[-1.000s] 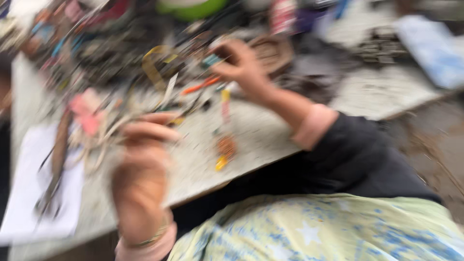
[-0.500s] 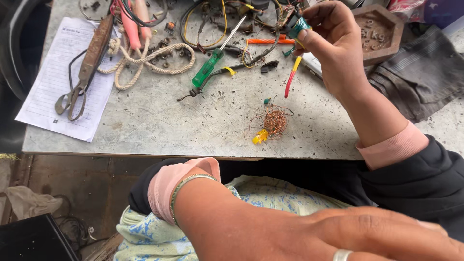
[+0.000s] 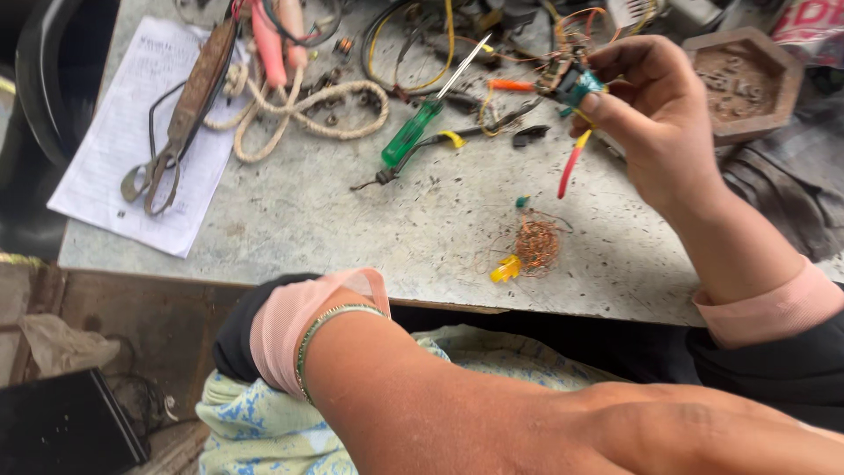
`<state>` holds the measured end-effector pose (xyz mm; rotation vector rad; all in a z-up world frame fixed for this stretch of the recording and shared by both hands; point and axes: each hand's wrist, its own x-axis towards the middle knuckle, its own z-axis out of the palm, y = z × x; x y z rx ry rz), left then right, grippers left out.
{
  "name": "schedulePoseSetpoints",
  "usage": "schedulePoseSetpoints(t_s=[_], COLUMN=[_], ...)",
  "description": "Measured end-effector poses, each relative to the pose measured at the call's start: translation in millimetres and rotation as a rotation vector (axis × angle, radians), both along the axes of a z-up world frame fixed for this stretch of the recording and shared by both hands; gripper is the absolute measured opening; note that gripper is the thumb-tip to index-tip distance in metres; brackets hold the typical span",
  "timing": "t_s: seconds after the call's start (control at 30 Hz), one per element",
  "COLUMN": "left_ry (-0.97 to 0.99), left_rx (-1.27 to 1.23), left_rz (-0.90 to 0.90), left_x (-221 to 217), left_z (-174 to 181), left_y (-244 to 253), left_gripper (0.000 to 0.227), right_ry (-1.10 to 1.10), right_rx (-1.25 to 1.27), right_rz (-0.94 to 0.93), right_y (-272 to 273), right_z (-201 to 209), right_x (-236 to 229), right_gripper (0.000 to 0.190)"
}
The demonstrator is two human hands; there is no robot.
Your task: The person works on a small electronic component with wires, using pliers to cut and manipulate the wires and a utility knife to adjust parts of the assembly.
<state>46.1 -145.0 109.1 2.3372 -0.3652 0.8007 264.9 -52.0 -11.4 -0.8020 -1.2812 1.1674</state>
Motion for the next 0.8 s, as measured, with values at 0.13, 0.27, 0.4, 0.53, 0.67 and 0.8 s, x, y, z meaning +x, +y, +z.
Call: schedulePoseSetpoints(t_s=[0.13, 0.27, 0.4, 0.53, 0.67, 0.8], left_ry=[-0.024, -0.035, 0.023, 0.632, 0.896, 0.627], left_rx=[-0.069, -0.186, -0.215, -0.125, -0.189, -0.671], left_rz=[0.207, 0.350, 0.392, 0.387, 0.340, 0.246], left_x=[-27.1, -40.6, -49.4, -49.6, -24.3, -6.7], left_z=[-6.6, -16.8, -25.1, -45.3, -90.7, -119.1], left_y=[50.8, 89.0, 117.9, 146.4, 144.6, 132.6], left_gripper=[0.044, 0.041, 0.037, 0.061, 0.074, 0.065], right_ry=[0.060, -0.061, 0.132, 0.186, 0.129, 0.124], right_rx=[-0.068, -0.025, -0.053, -0.018, -0.027, -0.041], right_rz=[0.083, -0.016, -0.110, -0.115, -0.104, -0.104], right_y=[-2.8, -0.9, 2.3, 7.1, 8.2, 6.1], right_z=[4.1, -5.7, -6.7, -5.4, -2.4, -4.6], right_x=[-5.7, -1.8, 9.5, 16.7, 19.3, 18.2], right_gripper=[0.034, 0.031, 0.022, 0.020, 0.022, 0.016])
